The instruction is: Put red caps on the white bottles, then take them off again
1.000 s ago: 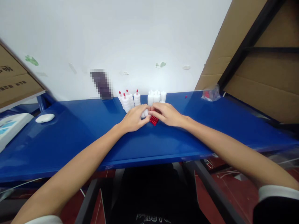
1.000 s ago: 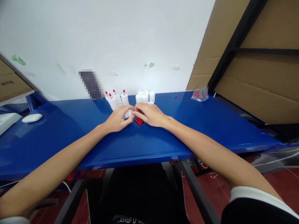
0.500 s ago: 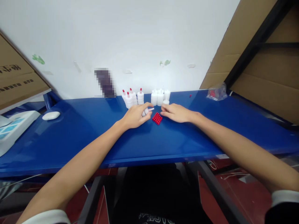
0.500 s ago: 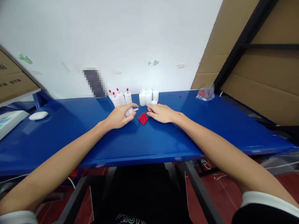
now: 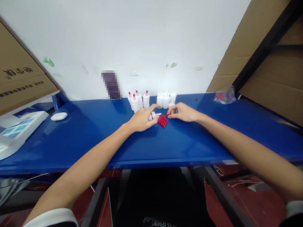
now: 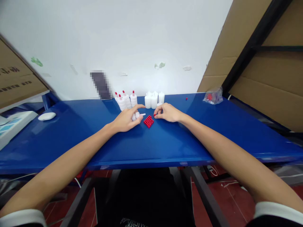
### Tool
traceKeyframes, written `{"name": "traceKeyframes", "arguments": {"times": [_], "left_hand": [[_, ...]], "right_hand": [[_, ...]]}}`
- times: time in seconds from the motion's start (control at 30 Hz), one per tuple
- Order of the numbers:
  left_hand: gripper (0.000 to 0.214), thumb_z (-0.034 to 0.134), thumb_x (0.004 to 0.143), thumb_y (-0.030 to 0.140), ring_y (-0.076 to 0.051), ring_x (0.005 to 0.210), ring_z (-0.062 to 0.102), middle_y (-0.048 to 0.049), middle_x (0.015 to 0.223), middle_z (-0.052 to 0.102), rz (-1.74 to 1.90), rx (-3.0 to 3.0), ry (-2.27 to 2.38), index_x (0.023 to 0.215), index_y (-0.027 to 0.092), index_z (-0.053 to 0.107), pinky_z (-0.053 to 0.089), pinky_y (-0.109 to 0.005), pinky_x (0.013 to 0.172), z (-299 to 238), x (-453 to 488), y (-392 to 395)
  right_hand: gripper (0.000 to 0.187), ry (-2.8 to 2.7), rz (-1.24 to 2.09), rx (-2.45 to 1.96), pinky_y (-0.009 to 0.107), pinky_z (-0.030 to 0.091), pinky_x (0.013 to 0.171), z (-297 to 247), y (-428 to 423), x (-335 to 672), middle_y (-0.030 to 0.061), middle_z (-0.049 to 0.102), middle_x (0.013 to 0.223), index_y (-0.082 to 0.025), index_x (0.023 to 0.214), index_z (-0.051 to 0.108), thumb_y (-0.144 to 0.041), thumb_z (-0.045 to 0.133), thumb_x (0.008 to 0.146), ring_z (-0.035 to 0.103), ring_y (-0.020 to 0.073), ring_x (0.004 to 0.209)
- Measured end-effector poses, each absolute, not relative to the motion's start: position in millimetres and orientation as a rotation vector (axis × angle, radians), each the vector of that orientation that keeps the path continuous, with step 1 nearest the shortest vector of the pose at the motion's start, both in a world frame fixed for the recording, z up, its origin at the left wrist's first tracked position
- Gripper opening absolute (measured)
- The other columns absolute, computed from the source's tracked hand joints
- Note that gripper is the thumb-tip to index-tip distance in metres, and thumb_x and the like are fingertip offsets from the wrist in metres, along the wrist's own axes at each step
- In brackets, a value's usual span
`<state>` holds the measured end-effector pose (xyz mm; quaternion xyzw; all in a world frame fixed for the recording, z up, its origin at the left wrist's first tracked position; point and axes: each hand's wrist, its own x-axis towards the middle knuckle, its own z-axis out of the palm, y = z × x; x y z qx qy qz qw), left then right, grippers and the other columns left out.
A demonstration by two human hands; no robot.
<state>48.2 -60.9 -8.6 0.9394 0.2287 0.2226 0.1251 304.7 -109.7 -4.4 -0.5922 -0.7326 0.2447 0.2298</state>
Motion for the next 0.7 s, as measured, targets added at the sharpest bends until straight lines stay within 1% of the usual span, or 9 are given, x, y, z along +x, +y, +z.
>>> {"name": "traceKeyframes", "arguments": {"times": [0.17, 0.33, 0.5, 0.57, 0.63, 0.7], "left_hand": [[0.049, 0.046, 0.1, 0.045, -0.016, 0.061, 0.059, 0.0006, 0.076, 0.064, 0.617, 2.746, 0.672, 0.144, 0.023, 0.049, 0.041, -0.029, 0.061, -10.6, 47.6, -60.3], [0.055, 0.047, 0.1, 0.047, -0.018, 0.062, 0.059, -0.0007, 0.079, 0.065, 0.61, 2.769, 0.669, 0.149, 0.024, 0.043, 0.043, -0.03, 0.063, -12.0, 47.5, -59.6], [0.05, 0.046, 0.1, 0.044, -0.017, 0.059, 0.057, 0.0019, 0.066, 0.059, 0.574, 2.78, 0.644, 0.145, 0.02, 0.049, 0.042, -0.03, 0.062, -10.0, 48.4, -60.9], [0.047, 0.047, 0.1, 0.043, -0.017, 0.062, 0.059, 0.0003, 0.07, 0.063, 0.579, 2.785, 0.636, 0.141, 0.02, 0.053, 0.042, -0.03, 0.064, -9.8, 48.4, -60.7], [0.045, 0.047, 0.1, 0.042, -0.017, 0.067, 0.061, -0.0025, 0.081, 0.07, 0.592, 2.792, 0.627, 0.139, 0.02, 0.056, 0.043, -0.03, 0.067, -10.3, 48.4, -60.1], [0.045, 0.047, 0.1, 0.042, -0.018, 0.07, 0.063, -0.0044, 0.09, 0.073, 0.596, 2.801, 0.62, 0.138, 0.02, 0.057, 0.043, -0.031, 0.068, -11.0, 48.5, -59.4]], "right_hand": [[0.025, -2.02, 0.699, -1.595, 0.032, 0.043, 0.066, -7.4, -107.1, 307.4, 0.0019, 0.068, 0.071, -0.016, 0.091, 0.079, -0.036, 0.072, 0.078, 0.055, 0.0159, 0.065], [0.023, -2.069, 0.744, -1.513, 0.032, 0.046, 0.069, -9.9, -104.0, 311.6, 0.0043, 0.073, 0.076, -0.017, 0.087, 0.078, -0.036, 0.068, 0.079, 0.061, 0.0181, 0.07], [0.023, -2.098, 0.737, -1.56, 0.032, 0.047, 0.07, -9.6, -105.9, 310.8, 0.0047, 0.075, 0.077, -0.017, 0.091, 0.076, -0.033, 0.065, 0.08, 0.063, 0.0186, 0.07], [0.024, -2.121, 0.737, -1.573, 0.032, 0.047, 0.07, -7.1, -108.1, 310.1, 0.0049, 0.074, 0.078, -0.016, 0.094, 0.075, -0.032, 0.063, 0.081, 0.063, 0.0183, 0.07], [0.025, -2.154, 0.746, -1.574, 0.032, 0.047, 0.071, -2.3, -111.1, 310.2, 0.0052, 0.073, 0.08, -0.016, 0.098, 0.074, -0.03, 0.062, 0.082, 0.063, 0.0182, 0.071], [0.027, -2.198, 0.757, -1.568, 0.033, 0.047, 0.072, 4.7, -115.0, 311.0, 0.0053, 0.072, 0.082, -0.016, 0.102, 0.073, -0.031, 0.061, 0.084, 0.061, 0.0181, 0.073]]}}
